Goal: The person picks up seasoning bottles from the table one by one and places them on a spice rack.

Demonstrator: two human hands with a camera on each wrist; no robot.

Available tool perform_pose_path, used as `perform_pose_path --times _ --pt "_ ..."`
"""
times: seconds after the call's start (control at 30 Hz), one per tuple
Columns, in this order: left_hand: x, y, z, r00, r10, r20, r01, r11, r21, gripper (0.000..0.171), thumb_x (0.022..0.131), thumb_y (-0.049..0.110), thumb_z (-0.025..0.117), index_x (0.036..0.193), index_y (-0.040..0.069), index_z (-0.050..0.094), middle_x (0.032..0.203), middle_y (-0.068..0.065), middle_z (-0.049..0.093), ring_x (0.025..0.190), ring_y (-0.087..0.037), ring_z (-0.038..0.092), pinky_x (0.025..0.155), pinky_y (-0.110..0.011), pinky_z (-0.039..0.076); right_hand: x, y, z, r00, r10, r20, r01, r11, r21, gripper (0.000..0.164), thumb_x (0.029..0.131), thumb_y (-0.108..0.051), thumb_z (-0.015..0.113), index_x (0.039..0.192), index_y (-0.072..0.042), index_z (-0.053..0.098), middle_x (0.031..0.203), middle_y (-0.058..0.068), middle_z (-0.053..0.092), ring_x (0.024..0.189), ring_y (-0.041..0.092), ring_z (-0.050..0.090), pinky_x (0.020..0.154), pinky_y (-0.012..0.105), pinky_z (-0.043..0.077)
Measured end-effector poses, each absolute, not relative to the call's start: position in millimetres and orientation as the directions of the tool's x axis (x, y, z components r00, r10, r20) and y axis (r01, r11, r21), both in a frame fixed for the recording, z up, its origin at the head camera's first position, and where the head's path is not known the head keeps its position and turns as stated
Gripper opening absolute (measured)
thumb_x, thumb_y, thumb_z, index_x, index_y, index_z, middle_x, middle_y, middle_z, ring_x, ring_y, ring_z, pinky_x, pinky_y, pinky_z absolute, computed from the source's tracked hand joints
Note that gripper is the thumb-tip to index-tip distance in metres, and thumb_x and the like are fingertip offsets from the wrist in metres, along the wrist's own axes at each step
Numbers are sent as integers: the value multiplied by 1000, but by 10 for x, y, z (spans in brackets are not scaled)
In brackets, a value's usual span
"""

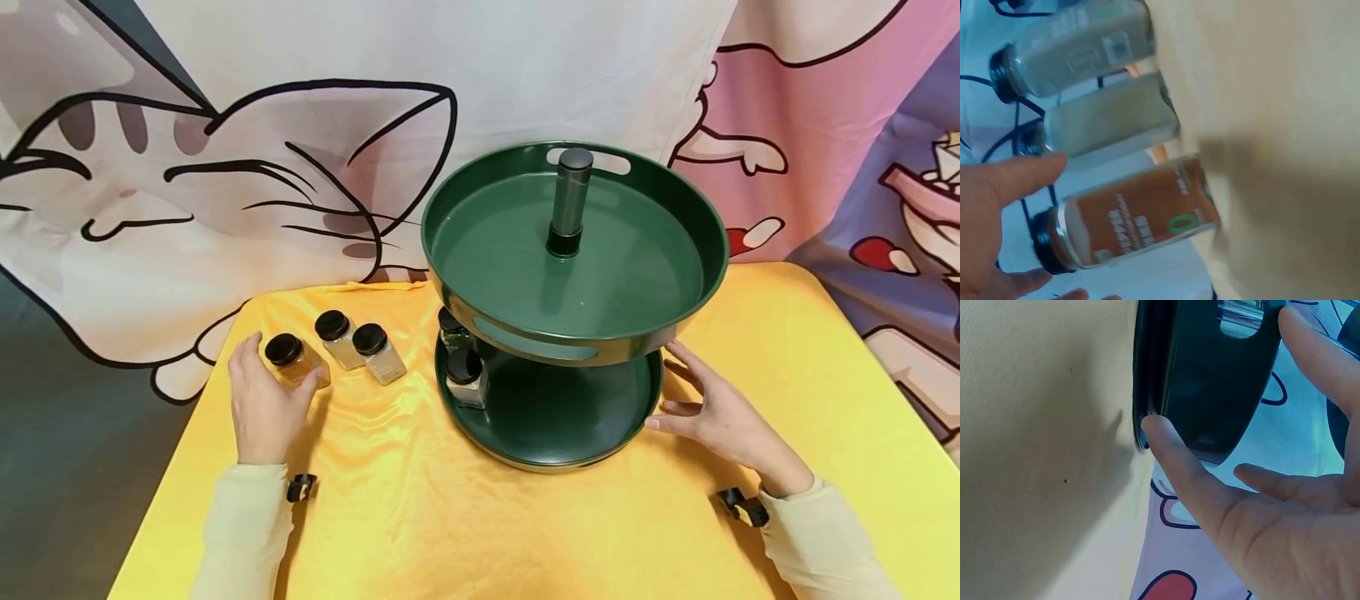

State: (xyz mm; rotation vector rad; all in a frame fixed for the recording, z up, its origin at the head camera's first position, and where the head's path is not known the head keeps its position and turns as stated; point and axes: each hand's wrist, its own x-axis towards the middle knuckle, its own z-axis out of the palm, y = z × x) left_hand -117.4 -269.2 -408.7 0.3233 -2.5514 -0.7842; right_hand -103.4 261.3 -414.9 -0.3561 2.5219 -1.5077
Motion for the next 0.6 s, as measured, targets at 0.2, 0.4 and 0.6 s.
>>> perform_pose_path --times 0.2,0.4,0.6 --pt "-1271 -2786 -4168 -913 -325 246 -127 801 585 95 76 28 77 147 8 18 146 -19 27 129 -39 32 103 -52 28 -1031 2584 -4152 -950 -311 -33 -127 479 -868 108 68 -19 82 148 -32 11 154 -3 10 135 37 22 84 39 48" --pt "-1291 -2819 -4156 -936 -292 196 -119 787 605 95 76 31 76 148 10 17 138 -23 39 122 -43 41 98 -55 33 -1026 2581 -4168 -950 -311 -29 -165 578 -799 114 67 -30 83 148 -35 2 154 -3 5 136 39 19 93 50 38" --pt "-1289 -2826 -4137 -937 -312 159 -151 770 620 88 78 24 74 146 9 20 127 -24 48 112 -43 49 92 -56 37 -1028 2559 -4165 -954 -297 -33 -165 613 -773 120 64 -33 84 147 -36 -1 155 -3 1 139 34 12 101 62 18"
